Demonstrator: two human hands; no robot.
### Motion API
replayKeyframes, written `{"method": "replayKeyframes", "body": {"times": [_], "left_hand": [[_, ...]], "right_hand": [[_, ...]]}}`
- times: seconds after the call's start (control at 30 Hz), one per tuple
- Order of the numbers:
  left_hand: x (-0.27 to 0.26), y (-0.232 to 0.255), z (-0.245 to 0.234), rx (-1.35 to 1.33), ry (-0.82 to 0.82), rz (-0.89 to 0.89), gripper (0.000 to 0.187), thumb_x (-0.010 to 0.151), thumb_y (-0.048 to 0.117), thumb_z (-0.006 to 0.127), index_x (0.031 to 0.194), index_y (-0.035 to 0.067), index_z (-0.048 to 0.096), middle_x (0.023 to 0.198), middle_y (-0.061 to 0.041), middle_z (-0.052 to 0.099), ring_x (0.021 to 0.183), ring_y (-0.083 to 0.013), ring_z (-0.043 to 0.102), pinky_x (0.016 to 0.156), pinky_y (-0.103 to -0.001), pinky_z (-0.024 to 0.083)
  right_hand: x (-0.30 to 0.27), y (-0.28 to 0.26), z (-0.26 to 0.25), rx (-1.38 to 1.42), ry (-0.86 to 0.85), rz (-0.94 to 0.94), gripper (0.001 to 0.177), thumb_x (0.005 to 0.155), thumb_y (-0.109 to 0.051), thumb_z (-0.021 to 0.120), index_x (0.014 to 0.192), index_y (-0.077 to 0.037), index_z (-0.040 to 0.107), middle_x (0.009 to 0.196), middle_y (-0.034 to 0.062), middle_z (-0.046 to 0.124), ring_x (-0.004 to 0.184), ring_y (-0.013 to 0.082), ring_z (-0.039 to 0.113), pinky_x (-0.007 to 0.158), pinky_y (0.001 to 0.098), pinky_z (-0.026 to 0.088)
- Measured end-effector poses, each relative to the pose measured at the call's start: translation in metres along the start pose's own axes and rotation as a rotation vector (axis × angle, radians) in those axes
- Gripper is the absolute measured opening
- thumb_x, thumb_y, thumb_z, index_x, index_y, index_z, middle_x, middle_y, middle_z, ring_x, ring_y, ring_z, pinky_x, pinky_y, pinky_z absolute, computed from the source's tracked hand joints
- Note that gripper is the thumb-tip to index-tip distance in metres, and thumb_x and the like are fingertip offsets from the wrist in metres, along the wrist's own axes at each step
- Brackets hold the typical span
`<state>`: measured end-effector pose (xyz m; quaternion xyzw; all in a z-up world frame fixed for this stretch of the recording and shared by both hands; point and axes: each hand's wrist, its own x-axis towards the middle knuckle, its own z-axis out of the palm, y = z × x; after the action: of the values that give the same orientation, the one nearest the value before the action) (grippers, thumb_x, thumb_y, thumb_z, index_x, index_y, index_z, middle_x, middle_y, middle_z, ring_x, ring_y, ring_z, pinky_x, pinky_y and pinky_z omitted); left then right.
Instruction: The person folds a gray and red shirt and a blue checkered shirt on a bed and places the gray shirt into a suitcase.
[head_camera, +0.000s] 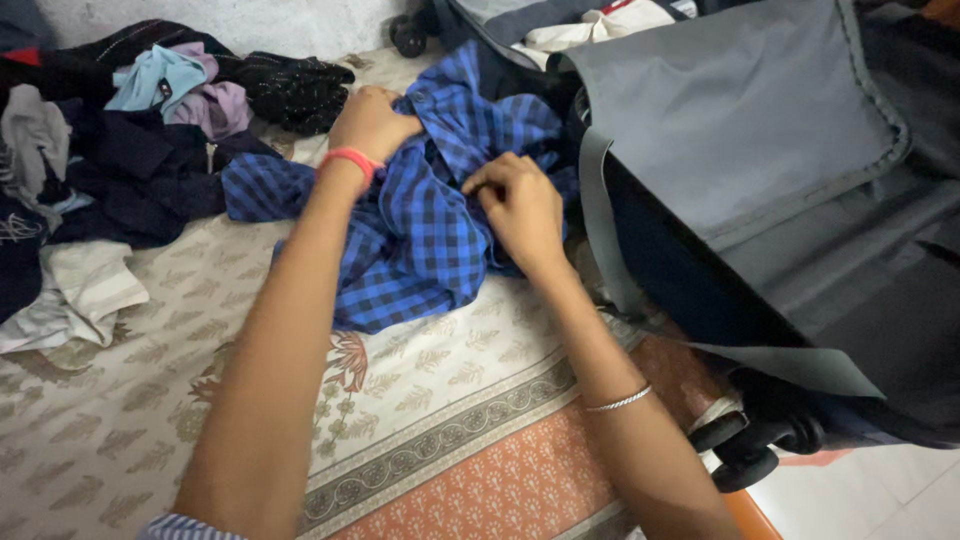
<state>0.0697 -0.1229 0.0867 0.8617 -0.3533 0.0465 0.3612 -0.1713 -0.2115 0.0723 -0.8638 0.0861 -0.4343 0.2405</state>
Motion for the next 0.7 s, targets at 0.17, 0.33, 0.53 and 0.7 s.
{"method": "replayKeyframes", "body": {"times": [0.17,0.33,0.53,0.7], "left_hand": [[0.013,-0.025,0.01,-0.647,-0.241,0.058,0.046,0.075,0.034,0.079,0.107,0.001,0.078,0.106,-0.014,0.079,0.089,-0.0155,0.072,0.08,-0.03,0.056],[0.005,-0.005,0.004,-0.103,-0.055,-0.009,0.046,0.076,0.03,0.08,0.115,0.006,0.078,0.109,-0.018,0.075,0.098,-0.0314,0.071,0.086,-0.041,0.052],[-0.037,-0.028,-0.032,-0.365,-0.176,0.059,0.109,0.072,0.063,0.083,0.149,-0.003,0.042,0.152,-0.019,0.048,0.143,-0.0282,0.044,0.115,-0.036,0.035],[-0.122,-0.055,-0.032,-0.238,-0.267,0.102,0.141,0.064,0.064,0.091,0.157,-0.009,0.014,0.159,-0.028,0.031,0.15,-0.0366,0.033,0.12,-0.038,0.027]], "right_hand": [[0.007,-0.025,-0.005,0.12,-0.117,0.244,0.031,0.09,-0.043,0.073,0.096,-0.013,0.075,0.089,0.0038,0.071,0.086,0.0237,0.07,0.075,0.0367,0.052],[0.0,-0.024,0.014,-0.164,-0.205,0.068,0.042,0.086,-0.046,0.075,0.1,-0.007,0.073,0.101,0.0085,0.069,0.101,0.0313,0.065,0.087,0.0455,0.047],[-0.011,-0.003,0.028,0.041,0.043,0.038,0.033,0.103,-0.038,0.068,0.118,-0.008,0.071,0.122,0.0169,0.063,0.112,0.039,0.061,0.099,0.0445,0.048],[-0.014,0.001,0.057,-0.147,-0.052,0.083,0.055,0.083,-0.029,0.078,0.128,-0.002,0.063,0.113,0.0249,0.063,0.102,0.0459,0.061,0.085,0.0512,0.05]]}}
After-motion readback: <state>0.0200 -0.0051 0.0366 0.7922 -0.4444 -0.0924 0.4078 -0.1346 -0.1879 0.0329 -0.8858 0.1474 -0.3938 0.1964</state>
